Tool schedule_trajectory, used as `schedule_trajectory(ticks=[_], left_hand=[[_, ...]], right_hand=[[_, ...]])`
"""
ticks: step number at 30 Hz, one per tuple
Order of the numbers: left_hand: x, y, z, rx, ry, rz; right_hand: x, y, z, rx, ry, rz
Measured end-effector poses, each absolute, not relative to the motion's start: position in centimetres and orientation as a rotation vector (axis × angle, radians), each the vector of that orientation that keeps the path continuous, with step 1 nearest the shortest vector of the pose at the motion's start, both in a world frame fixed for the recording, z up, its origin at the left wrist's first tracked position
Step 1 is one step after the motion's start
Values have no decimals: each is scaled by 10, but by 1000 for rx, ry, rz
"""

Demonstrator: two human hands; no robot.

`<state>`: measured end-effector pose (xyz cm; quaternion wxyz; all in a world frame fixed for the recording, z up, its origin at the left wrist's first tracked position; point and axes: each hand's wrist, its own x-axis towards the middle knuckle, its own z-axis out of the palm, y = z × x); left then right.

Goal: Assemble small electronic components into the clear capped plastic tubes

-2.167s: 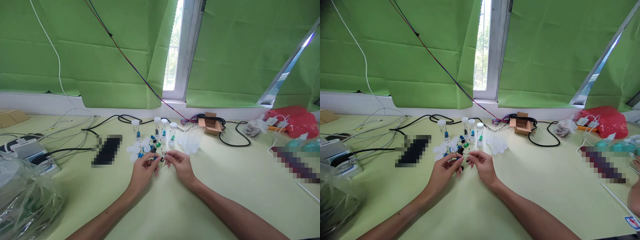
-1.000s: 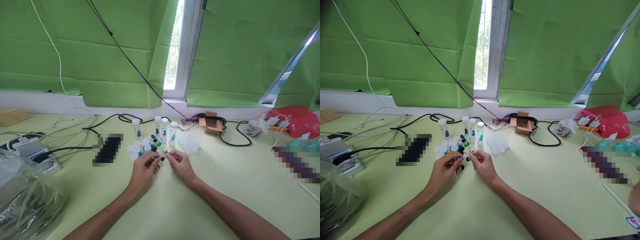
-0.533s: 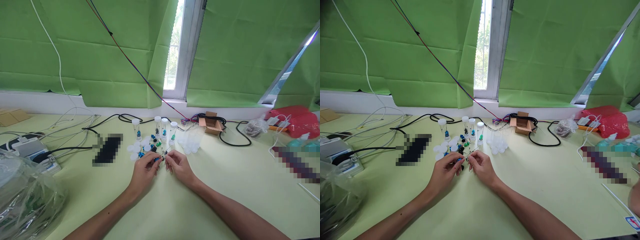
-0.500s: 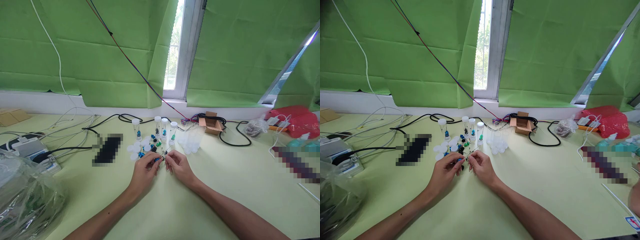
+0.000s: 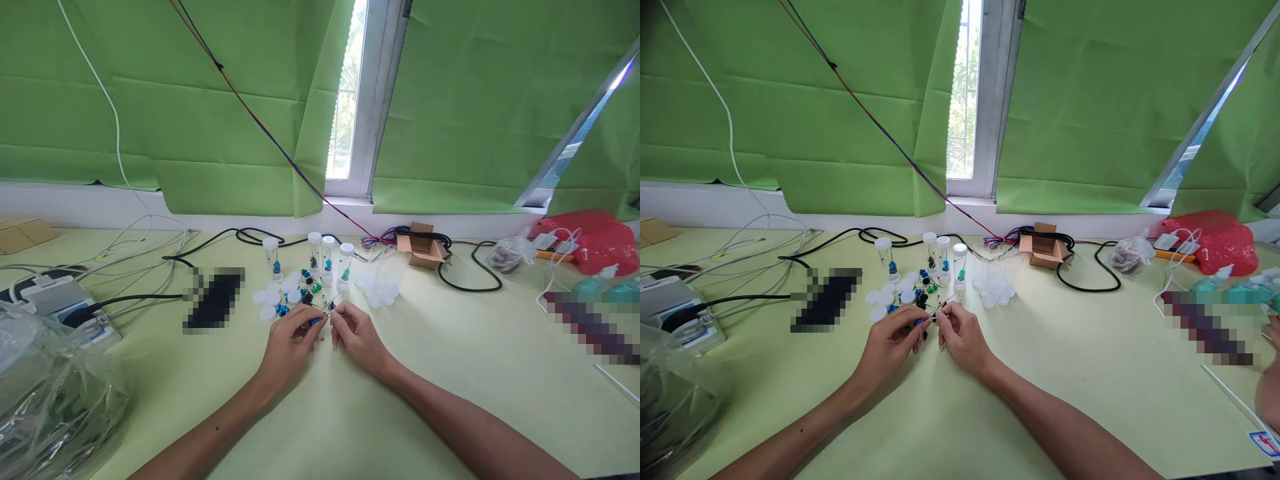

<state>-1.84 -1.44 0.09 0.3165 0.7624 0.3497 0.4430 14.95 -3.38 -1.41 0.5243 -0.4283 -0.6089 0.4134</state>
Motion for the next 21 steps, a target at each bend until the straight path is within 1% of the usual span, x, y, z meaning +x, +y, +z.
schedule_trajectory(ticks=[8,21], left_hand=[[-17,-13,1,1987,883,1171],[-17,-16,4,2010,895,1157]], right_hand=[[150,-33,-15,-992,-1469,987],[149,-29,-16,-874,-1322,1210]])
